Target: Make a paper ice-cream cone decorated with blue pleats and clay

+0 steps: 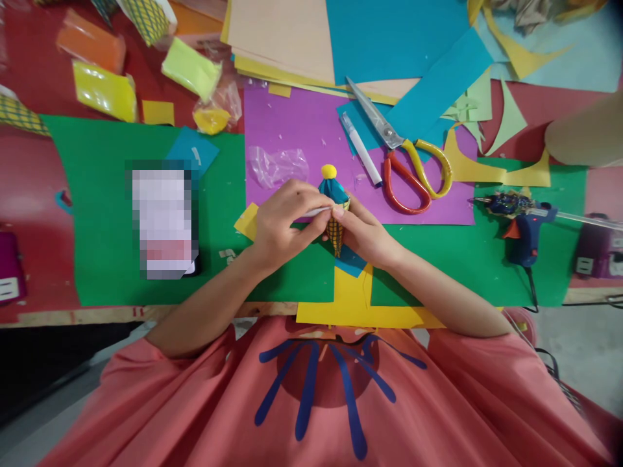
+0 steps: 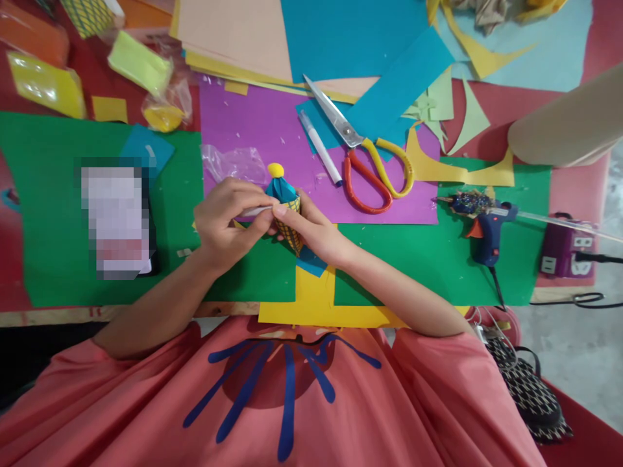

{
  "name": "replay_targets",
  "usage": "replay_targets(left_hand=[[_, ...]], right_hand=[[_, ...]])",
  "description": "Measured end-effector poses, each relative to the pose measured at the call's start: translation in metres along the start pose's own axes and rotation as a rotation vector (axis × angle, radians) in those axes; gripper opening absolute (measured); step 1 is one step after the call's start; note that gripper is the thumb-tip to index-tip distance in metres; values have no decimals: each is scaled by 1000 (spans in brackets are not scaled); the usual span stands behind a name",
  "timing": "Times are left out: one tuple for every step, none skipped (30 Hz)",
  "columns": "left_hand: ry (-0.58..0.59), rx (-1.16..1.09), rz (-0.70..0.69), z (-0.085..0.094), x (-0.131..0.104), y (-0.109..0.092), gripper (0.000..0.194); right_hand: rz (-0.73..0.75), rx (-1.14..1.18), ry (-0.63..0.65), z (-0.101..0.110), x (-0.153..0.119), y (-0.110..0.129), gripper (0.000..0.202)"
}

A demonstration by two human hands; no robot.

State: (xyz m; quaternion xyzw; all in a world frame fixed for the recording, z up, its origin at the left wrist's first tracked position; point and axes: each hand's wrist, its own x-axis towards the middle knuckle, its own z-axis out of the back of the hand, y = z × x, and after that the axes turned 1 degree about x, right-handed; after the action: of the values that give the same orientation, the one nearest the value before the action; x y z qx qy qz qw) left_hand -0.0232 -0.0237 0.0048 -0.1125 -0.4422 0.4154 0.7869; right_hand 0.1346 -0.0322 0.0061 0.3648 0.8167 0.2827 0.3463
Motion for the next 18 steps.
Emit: replay_targets(left_hand=[[-10, -18, -21, 0, 1, 0, 6], [-15, -27, -30, 0, 2, -1, 6], [-15, -28, -27, 1, 2, -1, 8], [-12, -24, -15, 1, 2, -1, 11], [-14, -21, -4, 0, 2, 0, 14], [-23, -18, 6, 0, 2, 0, 17], [-31, -14, 14, 0, 1, 1, 19], [-37, -7, 23, -1, 0, 1, 20], [-40, 6, 33, -1, -1, 2, 20], [-44, 21, 41, -2, -2, 2, 20], [-52, 31, 40, -2, -3, 3, 20], [-64, 33, 28, -2, -3, 3, 19], [-78, 33, 7, -2, -4, 3, 17], [-90, 36, -17, -2, -4, 3, 15], [-100, 43, -39, -1, -4, 3, 15], [-105, 54, -52, -1, -4, 3, 15], [-101, 67, -56, 0, -4, 3, 15], [-92, 81, -52, 0, -3, 3, 15]], right_hand=[[1, 8, -5, -1, 0, 0, 23], [1, 25, -10, -1, 0, 1, 22], [2, 46, -15, -1, 0, 2, 23], [4, 69, -20, -1, 0, 2, 24], [6, 89, -26, -1, 0, 3, 26], [5, 106, -30, 0, 0, 4, 29], [0, 117, -36, 1, 0, 5, 31], [-8, 123, -44, 2, 1, 6, 33], [-17, 127, -53, 3, 1, 6, 34], [-26, 129, -60, 3, 1, 7, 34], [-35, 132, -62, 4, 0, 7, 35], [-40, 136, -60, 4, 0, 8, 35], [-41, 142, -53, 5, 0, 8, 34], [-38, 149, -40, 5, 0, 8, 34], [-30, 158, -27, 5, 0, 8, 33], [-21, 167, -16, 4, 0, 8, 33], [-14, 175, -5, 4, 0, 8, 32], [-11, 182, 3, 4, 0, 8, 31]])
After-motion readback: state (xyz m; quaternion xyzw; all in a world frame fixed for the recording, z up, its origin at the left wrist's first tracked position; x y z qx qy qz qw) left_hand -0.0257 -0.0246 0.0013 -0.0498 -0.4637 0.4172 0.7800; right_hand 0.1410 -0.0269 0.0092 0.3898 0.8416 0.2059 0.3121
